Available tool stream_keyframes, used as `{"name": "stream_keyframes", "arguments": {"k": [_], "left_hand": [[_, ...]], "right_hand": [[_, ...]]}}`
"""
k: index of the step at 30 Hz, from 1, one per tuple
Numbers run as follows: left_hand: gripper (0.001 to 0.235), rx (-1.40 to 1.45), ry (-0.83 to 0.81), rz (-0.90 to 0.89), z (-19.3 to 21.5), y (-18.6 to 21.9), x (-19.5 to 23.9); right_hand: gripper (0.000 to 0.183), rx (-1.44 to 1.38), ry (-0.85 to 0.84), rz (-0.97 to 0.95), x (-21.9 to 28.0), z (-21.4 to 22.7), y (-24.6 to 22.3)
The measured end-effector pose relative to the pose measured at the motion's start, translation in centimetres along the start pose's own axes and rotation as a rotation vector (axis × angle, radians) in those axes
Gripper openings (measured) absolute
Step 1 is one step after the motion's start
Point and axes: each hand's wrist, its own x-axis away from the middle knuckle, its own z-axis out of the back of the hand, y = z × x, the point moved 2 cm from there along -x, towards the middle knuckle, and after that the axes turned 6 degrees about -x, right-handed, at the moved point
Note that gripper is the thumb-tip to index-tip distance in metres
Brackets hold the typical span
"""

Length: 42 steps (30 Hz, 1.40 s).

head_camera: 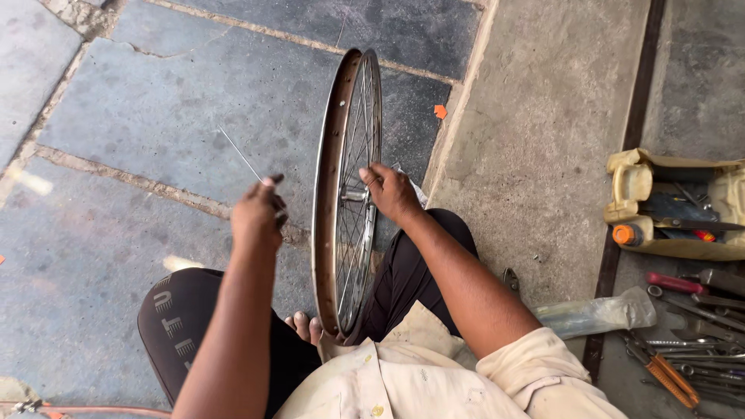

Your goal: The person sits on the ground and repairs a bicycle wheel by inserting a new spoke into the hub and rim. They use pliers to tighten the spoke and a spoke wrench to adjust the tension of the spokes.

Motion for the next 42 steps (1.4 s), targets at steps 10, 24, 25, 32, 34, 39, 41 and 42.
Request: {"name": "stream_keyframes", "arguments": {"k": [10, 24, 25, 32, 34, 39, 41, 42], "left_hand": [[0.021, 0.425, 0.093, 0.075, -1.5, -10.2, -7.9], [0.019, 0.191, 0.152, -0.205, -1.6, -12.0, -13.0], [0.022, 0.017, 0.151, -0.238, -1.7, -12.0, -12.9], [0.027, 0.016, -0.082, -0.112, -3.3, -14.3, -11.5], [0.025, 0.337, -0.207, 0.012, -4.3, -14.3, -10.3], [0.018, 0.382, -0.141, -0.04, -5.0, -13.0, -8.0], [0.022, 0.362, -0.129, -0.017, -4.9, -12.6, -7.7], [0.022, 0.409, -0.159, 0.024, -4.9, -12.6, -7.6]], "right_hand": [[0.063, 0.013, -0.012, -0.143, -0.3, 0.7, -0.1], [0.069, 0.028, -0.043, -0.112, -0.4, 0.6, -0.9], [0.069, 0.036, -0.07, -0.15, -0.3, 0.6, -0.9], [0.072, 0.024, -0.051, -0.138, -0.3, 0.3, -0.8], [0.074, 0.023, -0.004, -0.032, -0.4, 0.1, -0.8], [0.076, 0.035, -0.026, -0.053, -0.5, 0.0, -0.3], [0.076, 0.04, -0.075, -0.122, -0.5, -0.1, -0.4], [0.076, 0.043, -0.072, -0.114, -0.5, 0.0, -0.5]]}}
